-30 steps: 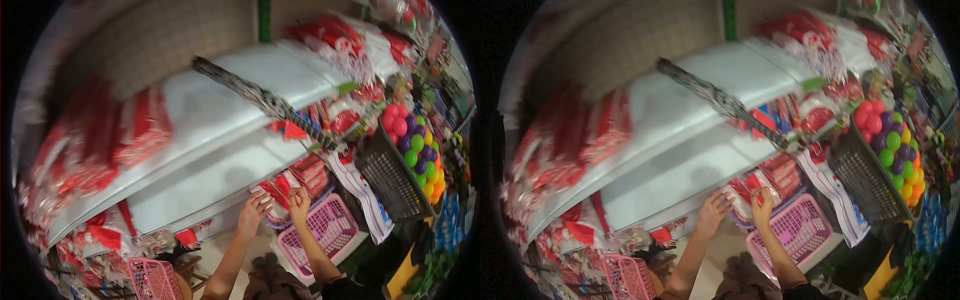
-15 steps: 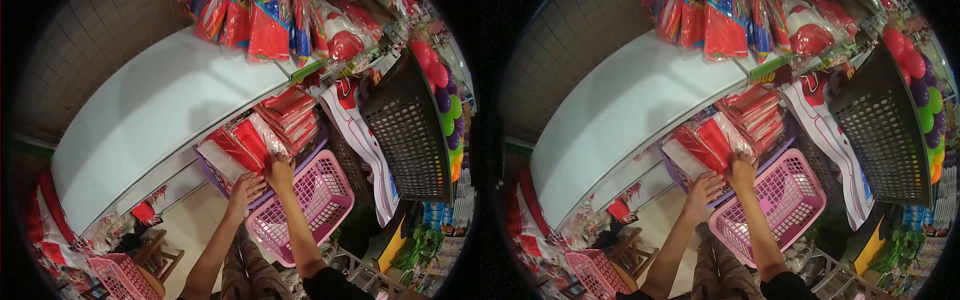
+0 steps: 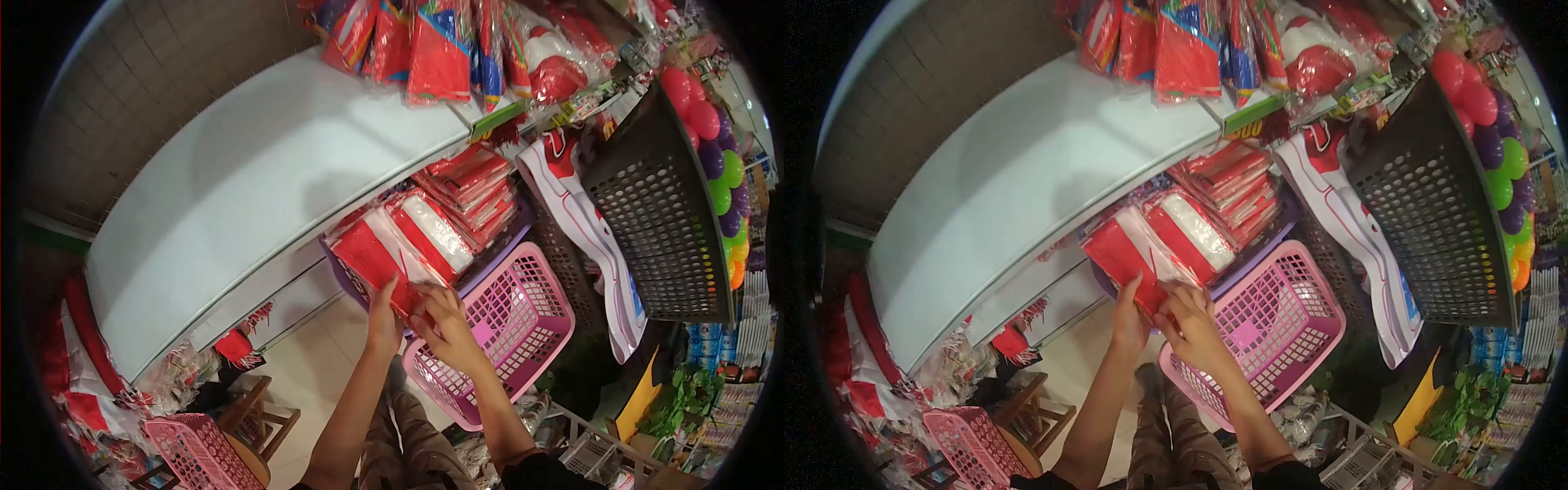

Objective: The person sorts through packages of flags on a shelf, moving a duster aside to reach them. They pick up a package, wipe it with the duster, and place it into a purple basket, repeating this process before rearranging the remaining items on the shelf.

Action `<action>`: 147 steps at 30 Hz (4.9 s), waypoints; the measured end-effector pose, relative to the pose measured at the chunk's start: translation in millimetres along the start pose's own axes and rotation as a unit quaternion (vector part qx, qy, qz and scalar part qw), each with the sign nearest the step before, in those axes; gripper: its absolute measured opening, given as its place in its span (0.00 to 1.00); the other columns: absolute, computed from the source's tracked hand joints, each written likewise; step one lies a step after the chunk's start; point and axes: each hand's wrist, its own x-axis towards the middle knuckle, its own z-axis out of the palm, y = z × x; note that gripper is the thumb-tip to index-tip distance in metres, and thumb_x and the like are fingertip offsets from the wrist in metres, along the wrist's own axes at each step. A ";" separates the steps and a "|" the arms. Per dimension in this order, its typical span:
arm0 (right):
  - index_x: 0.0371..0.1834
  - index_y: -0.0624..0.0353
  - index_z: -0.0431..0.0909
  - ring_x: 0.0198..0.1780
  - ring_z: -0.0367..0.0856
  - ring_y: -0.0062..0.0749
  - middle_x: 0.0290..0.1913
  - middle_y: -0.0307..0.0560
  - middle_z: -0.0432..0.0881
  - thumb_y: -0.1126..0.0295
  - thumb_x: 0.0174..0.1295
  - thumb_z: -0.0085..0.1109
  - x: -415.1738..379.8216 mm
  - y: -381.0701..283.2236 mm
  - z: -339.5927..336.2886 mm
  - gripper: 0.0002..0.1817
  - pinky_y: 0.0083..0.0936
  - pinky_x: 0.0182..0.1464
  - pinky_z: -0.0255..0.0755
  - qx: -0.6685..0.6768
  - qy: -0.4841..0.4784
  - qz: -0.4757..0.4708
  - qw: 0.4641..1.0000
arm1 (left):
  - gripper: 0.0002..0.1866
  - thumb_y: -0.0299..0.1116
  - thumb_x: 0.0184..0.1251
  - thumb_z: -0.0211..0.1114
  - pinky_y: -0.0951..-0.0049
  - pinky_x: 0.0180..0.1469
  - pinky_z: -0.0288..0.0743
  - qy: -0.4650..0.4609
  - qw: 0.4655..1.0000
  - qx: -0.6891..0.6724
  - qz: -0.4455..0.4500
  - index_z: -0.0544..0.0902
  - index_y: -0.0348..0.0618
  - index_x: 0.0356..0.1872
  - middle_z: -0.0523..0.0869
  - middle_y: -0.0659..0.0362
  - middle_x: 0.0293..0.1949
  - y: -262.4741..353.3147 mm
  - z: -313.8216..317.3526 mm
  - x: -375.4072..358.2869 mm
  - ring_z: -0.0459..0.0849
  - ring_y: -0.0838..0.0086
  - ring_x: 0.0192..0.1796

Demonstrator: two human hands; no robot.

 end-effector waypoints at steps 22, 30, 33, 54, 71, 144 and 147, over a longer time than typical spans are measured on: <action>0.21 0.59 0.72 0.24 0.71 0.15 0.21 0.35 0.76 0.68 0.61 0.61 -25.4 -311.2 -170.8 0.14 0.15 0.25 0.61 0.440 0.039 -0.076 0.894 | 0.42 0.63 0.65 0.48 0.53 0.62 0.69 -0.463 0.856 -0.132 0.189 0.59 0.39 0.69 0.67 0.46 0.66 186.3 141.7 -301.6 0.73 0.54 0.62; 0.40 0.60 0.73 0.47 0.74 0.51 0.40 0.54 0.76 0.70 0.51 0.59 200.2 -297.2 -183.1 0.13 0.44 0.46 0.71 -0.192 0.327 -0.147 0.914 | 0.42 0.63 0.65 0.48 0.52 0.62 0.69 -0.440 0.864 -0.143 0.200 0.59 0.40 0.69 0.66 0.45 0.66 201.6 134.2 -345.4 0.72 0.53 0.62; 0.41 0.60 0.75 0.42 0.79 0.52 0.38 0.54 0.80 0.68 0.52 0.59 189.5 -310.7 -194.9 0.14 0.43 0.44 0.73 -0.221 0.271 -0.045 0.936 | 0.42 0.63 0.65 0.48 0.52 0.62 0.69 -0.428 0.868 -0.147 0.206 0.59 0.40 0.69 0.66 0.45 0.66 201.2 128.9 -350.1 0.72 0.53 0.62; 0.25 0.66 0.79 0.23 0.70 0.23 0.17 0.48 0.73 0.50 0.55 0.65 -20.6 -290.3 -292.6 0.24 0.27 0.29 0.66 -0.028 -0.048 -0.239 0.969 | 0.42 0.64 0.64 0.48 0.51 0.63 0.68 -0.410 0.874 -0.161 0.206 0.58 0.42 0.70 0.65 0.43 0.66 201.5 124.1 -333.6 0.71 0.51 0.63; 0.33 0.64 0.77 0.20 0.70 0.25 0.20 0.41 0.75 0.55 0.57 0.66 -22.1 -292.3 -209.4 0.19 0.23 0.23 0.63 0.229 0.032 -0.128 0.964 | 0.35 0.43 0.66 0.59 0.61 0.62 0.69 -0.279 0.935 -0.067 0.206 0.56 0.52 0.71 0.67 0.48 0.63 210.4 109.8 -347.3 0.69 0.58 0.64; 0.47 0.62 0.73 0.44 0.76 0.47 0.45 0.53 0.75 0.70 0.59 0.53 125.6 -341.3 -171.0 0.14 0.38 0.44 0.71 0.042 0.299 -0.400 0.865 | 0.23 0.45 0.74 0.42 0.53 0.61 0.71 -0.391 0.851 -0.199 0.289 0.71 0.43 0.61 0.76 0.52 0.59 276.9 125.4 -322.4 0.77 0.58 0.59; 0.46 0.63 0.75 0.41 0.77 0.48 0.44 0.56 0.76 0.73 0.59 0.51 62.2 -372.8 -143.8 0.12 0.32 0.42 0.73 0.273 0.193 -0.467 0.819 | 0.23 0.45 0.73 0.43 0.52 0.61 0.71 -0.448 0.816 -0.269 0.247 0.71 0.43 0.61 0.76 0.52 0.59 316.0 135.3 -301.5 0.76 0.57 0.59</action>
